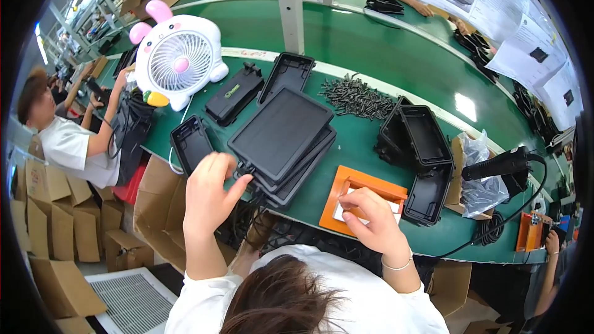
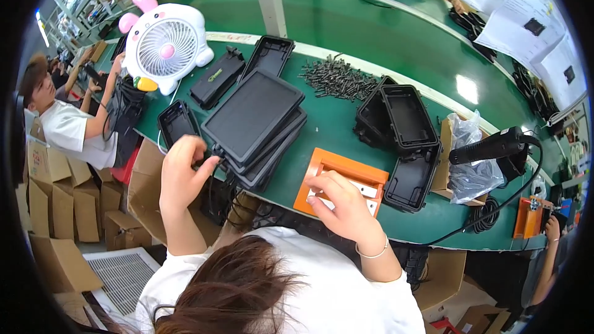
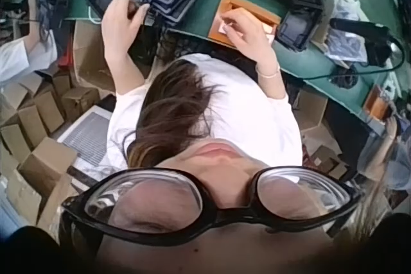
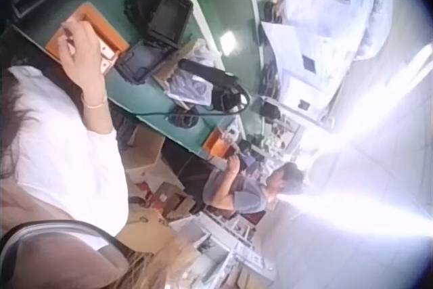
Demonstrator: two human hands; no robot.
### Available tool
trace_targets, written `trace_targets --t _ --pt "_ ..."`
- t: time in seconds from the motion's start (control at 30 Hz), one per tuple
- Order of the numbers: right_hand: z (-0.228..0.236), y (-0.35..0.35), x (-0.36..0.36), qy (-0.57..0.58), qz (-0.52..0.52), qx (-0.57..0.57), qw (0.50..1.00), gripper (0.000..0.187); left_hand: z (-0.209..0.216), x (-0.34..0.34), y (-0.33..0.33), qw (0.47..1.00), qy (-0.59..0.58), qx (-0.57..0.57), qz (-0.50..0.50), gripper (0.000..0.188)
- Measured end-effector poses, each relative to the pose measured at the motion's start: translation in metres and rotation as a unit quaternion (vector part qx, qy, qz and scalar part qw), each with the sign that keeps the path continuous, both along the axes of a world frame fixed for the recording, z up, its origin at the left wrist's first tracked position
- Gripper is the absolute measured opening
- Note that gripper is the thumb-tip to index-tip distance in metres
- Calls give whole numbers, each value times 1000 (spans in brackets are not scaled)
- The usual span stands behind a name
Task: Assembling electronic devices by attaching covers and driving screws.
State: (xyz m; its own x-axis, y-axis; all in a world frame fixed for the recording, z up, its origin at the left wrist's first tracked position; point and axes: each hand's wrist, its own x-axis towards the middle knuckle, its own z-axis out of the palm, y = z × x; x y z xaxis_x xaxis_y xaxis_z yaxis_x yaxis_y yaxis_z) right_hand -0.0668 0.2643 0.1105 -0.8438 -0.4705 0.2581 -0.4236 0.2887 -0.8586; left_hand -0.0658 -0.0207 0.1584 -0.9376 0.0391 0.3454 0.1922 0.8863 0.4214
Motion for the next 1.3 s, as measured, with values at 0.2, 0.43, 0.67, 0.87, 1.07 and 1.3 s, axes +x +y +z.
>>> trace_targets --t 0.2,0.43,0.67,0.87,1.07,1.3 --pt "-2 4 3 53 -5 1 999 20 -15 -3 3 999 -3 -8 -35 22" --pt "5 -1 0 39 17 -1 999 25 -20 -4 3 999 24 23 -38 16" --pt "34 -48 -25 208 -108 35 972 52 -16 -9 22 959 193 175 -112 10" --pt "31 -37 -40 336 -53 -104 935 31 7 0 69 860 214 210 -413 29" --pt "-6 92 -7 111 -18 -333 936 17 -5 -14 -30 965 254 50 39 12" --pt "-26 103 -3 -68 -183 -406 893 33 -97 -31 -132 916 -76 85 384 46"
